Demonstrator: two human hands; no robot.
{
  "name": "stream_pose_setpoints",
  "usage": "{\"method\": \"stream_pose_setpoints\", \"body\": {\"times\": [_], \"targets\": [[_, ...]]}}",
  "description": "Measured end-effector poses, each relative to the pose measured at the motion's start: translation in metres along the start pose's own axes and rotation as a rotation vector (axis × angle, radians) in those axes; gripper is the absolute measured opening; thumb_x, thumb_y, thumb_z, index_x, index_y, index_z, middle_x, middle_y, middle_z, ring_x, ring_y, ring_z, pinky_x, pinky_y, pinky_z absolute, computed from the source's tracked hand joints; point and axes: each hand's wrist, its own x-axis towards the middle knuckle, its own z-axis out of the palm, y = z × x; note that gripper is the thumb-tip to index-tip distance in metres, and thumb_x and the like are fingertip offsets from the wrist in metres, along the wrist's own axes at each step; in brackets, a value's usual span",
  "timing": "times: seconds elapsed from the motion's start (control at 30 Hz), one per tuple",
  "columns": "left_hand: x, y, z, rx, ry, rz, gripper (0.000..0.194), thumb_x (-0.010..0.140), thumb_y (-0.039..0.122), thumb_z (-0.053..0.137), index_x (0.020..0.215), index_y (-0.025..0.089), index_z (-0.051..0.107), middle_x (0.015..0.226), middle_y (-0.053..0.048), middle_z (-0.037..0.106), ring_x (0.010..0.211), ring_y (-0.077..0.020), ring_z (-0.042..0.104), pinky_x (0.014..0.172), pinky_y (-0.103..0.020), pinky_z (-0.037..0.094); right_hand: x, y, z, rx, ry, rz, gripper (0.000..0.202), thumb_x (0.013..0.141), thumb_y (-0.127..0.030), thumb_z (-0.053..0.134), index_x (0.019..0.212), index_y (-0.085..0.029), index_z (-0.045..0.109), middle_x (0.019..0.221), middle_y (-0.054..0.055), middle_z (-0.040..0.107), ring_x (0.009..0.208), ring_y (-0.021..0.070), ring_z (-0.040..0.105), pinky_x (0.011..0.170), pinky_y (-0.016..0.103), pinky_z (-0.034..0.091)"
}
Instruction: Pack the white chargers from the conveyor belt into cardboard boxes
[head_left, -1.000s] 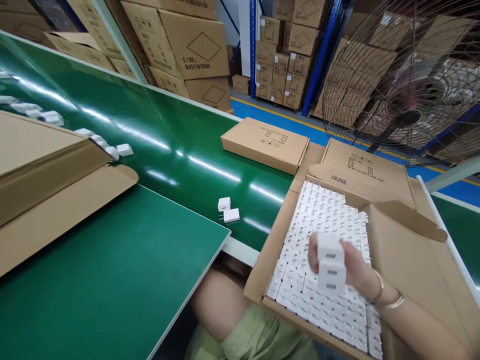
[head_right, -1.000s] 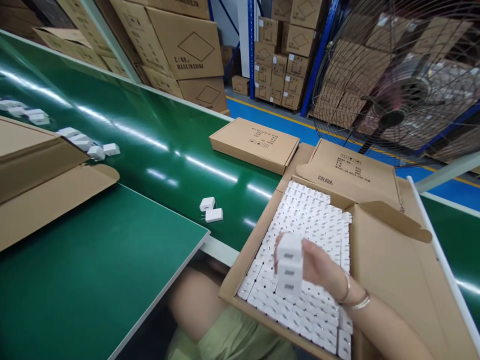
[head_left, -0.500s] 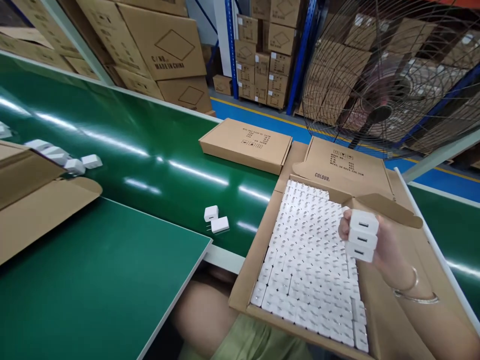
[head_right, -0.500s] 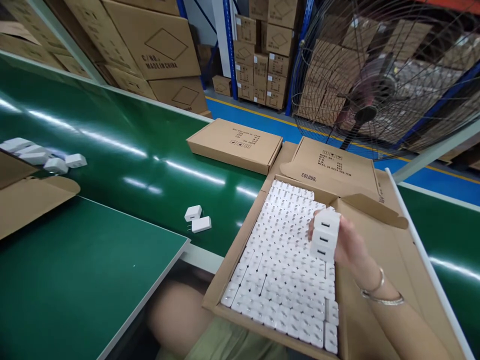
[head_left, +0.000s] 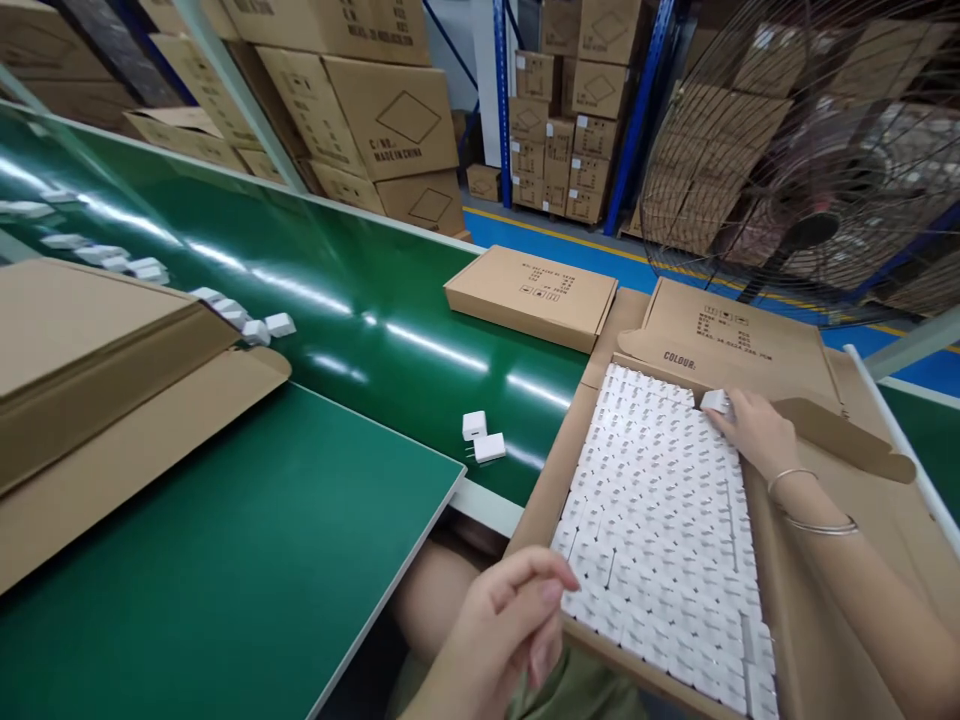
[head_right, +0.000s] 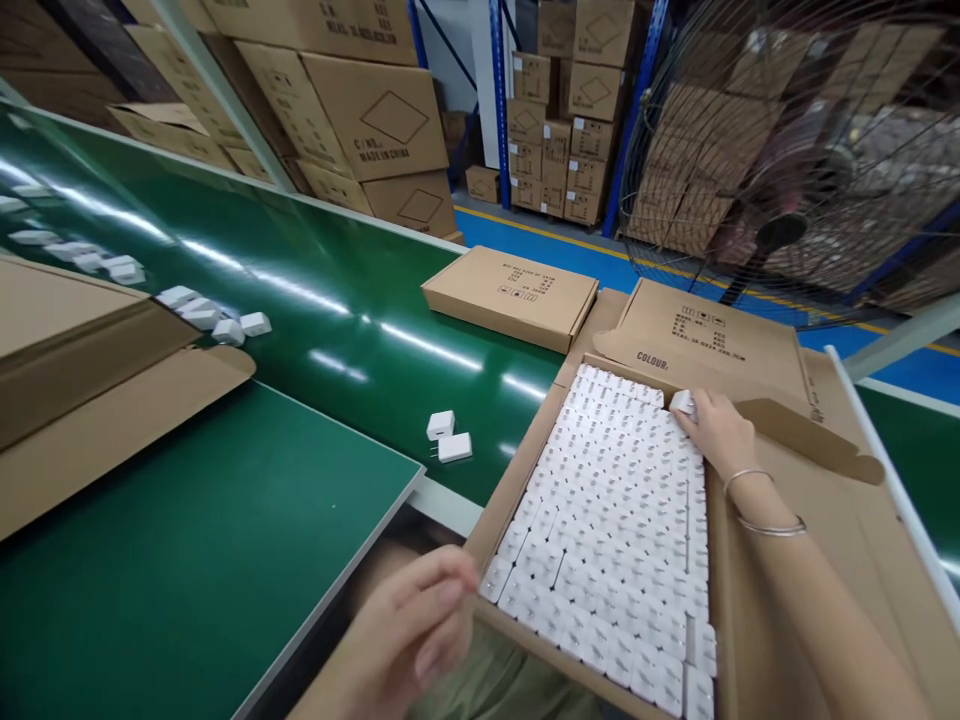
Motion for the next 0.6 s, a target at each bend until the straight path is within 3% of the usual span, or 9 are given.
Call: {"method": "stream_pose_setpoints", "body": {"times": [0.13,0.4,0.5,0.6], "targets": [[0.022,0.002,0.005,-0.15,-0.005,-0.066,0.022,0.073,0.033,0.068,0.073,0.013,0.06,0.04,0.008,0.036,0.04,-0.0027,0.027,0.046,-0.018,0.023,0.011,0.005,0.007,0.07,-0.102,0.007,0.048,0.09,-0.058,0.037,0.114,-0.019,0.048,0.111,0.015,0.054,0.103,0.0288,0.048,0.064,0.034,0.035],[0.02,0.001,0.007,-0.199,0.049,-0.061,0.02,0.074,0.033,0.065,0.076,0.013,0.06,0.041,0.008,0.033,0.041,-0.0041,0.023,0.046,-0.02,0.021,0.032,0.004,0.016,0.129,-0.154,0.003,0.056,0.093,-0.058,0.024,0.13,-0.02,0.04,0.112,0.018,0.044,0.109,0.033,0.039,0.083,0.043,0.037],[0.023,0.0,0.002,-0.076,0.088,-0.045,0.022,0.076,0.036,0.06,0.078,0.014,0.059,0.044,0.007,0.035,0.044,-0.0056,0.026,0.049,-0.021,0.025,0.035,0.003,0.019,0.129,-0.154,0.019,0.058,0.093,-0.055,0.02,0.134,-0.018,0.037,0.112,0.019,0.043,0.106,0.0345,0.04,0.087,0.046,0.036],[0.034,-0.004,-0.009,0.283,0.114,0.054,0.024,0.079,0.039,0.052,0.083,0.016,0.058,0.054,0.004,0.044,0.051,-0.009,0.036,0.054,-0.023,0.03,0.036,-0.001,0.022,0.111,-0.159,0.003,0.058,0.092,-0.053,0.023,0.133,-0.016,0.04,0.115,0.02,0.043,0.109,0.0365,0.039,0.092,0.05,0.034]]}}
